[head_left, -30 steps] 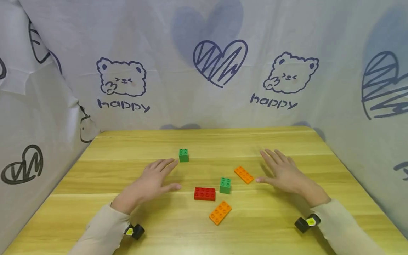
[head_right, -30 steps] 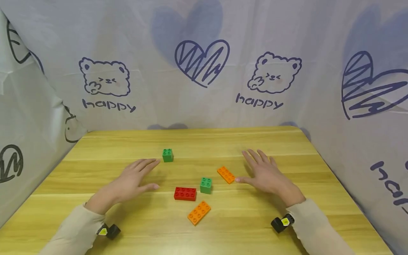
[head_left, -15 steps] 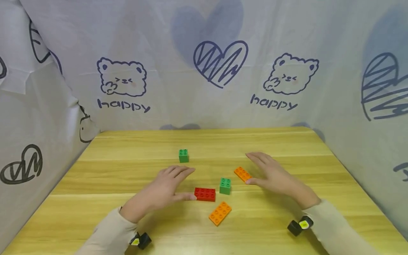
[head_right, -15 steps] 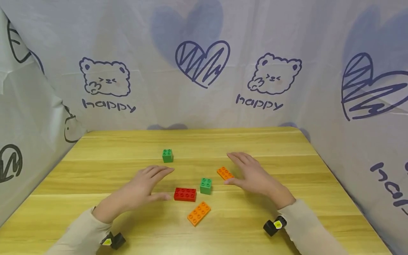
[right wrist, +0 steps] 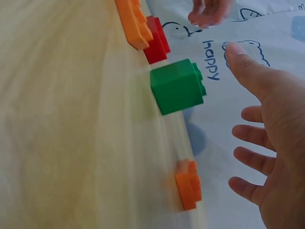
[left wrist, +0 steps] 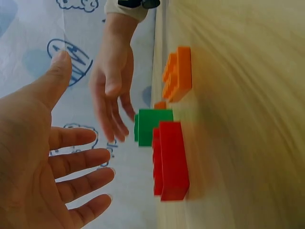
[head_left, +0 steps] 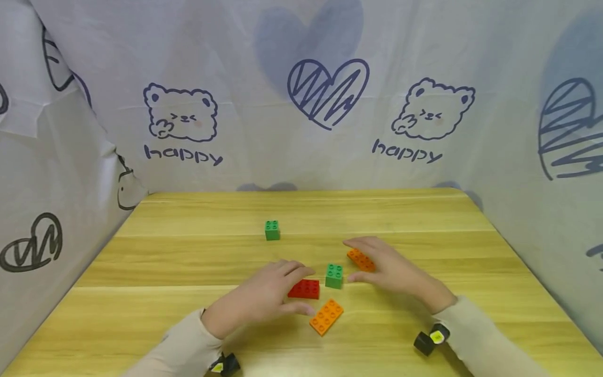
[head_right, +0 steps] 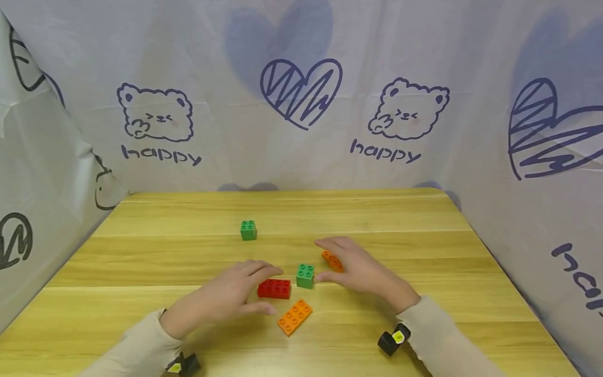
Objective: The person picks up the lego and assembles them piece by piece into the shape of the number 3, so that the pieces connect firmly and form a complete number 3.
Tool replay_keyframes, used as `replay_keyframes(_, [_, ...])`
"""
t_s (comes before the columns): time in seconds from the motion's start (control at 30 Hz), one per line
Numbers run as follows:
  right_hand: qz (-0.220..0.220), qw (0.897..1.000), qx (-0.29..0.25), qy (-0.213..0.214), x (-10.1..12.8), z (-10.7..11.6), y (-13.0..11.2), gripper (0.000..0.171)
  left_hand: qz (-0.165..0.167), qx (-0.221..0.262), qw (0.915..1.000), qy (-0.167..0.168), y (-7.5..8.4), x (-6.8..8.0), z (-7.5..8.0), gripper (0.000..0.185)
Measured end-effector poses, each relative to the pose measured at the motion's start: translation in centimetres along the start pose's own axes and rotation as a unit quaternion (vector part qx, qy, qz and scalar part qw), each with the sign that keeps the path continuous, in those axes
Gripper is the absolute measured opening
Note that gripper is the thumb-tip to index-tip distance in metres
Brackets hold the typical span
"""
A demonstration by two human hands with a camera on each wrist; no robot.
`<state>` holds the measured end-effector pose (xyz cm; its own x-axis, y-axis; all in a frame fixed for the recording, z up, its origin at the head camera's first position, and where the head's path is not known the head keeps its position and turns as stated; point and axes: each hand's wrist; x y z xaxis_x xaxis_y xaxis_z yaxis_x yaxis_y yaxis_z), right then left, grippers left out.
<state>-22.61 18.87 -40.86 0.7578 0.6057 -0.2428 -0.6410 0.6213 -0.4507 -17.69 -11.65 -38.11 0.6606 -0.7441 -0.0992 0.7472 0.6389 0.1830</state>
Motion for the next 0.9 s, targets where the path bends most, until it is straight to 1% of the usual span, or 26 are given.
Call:
replay_keyframes(0.2, [0.001,1.000,-0.014,-0.009,-0.3,-0.7,-0.6,0.075,-0.016,0.001,0.9997,-0.016,1.0,-0.6,-0.5,0.075])
replay_keyframes(0.4, [0.013,1.000,-0.006,-0.015,-0.4,-1.4,-0.8,0.073,-0.028,0.006,0.9995,-0.014,1.9,-0.7,-1.5,0.073])
replay_keyframes(0.53, [0.026,1.000,-0.005,-0.015,-0.4,-1.8,-0.9,0.071,-0.028,0.019,0.9992,-0.021,2.4,-0.7,-2.0,0.067])
replay_keyframes(0.6, [0.026,1.000,-0.006,-0.016,-0.4,-1.9,-1.0,0.070,-0.028,0.019,0.9992,-0.024,2.5,-0.7,-2.3,0.066])
replay_keyframes(0.67, [0.025,1.000,-0.006,-0.017,-0.4,-2.0,-1.1,0.069,-0.029,0.015,0.9992,-0.025,2.6,-0.7,-2.6,0.065])
replay_keyframes(0.9, [0.024,0.999,0.003,-0.021,-0.4,-2.3,-1.4,0.068,-0.039,-0.030,0.9986,-0.018,2.8,-0.8,-3.4,0.064])
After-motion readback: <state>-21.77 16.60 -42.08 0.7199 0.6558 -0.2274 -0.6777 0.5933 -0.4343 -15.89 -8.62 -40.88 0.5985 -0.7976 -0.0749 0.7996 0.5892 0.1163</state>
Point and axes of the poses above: each hand's wrist, its own x-axis away from the middle knuckle, its own z-axis out of the back of the hand, y = z × x, and after that the axes turned 4 degrees about -x, right-handed
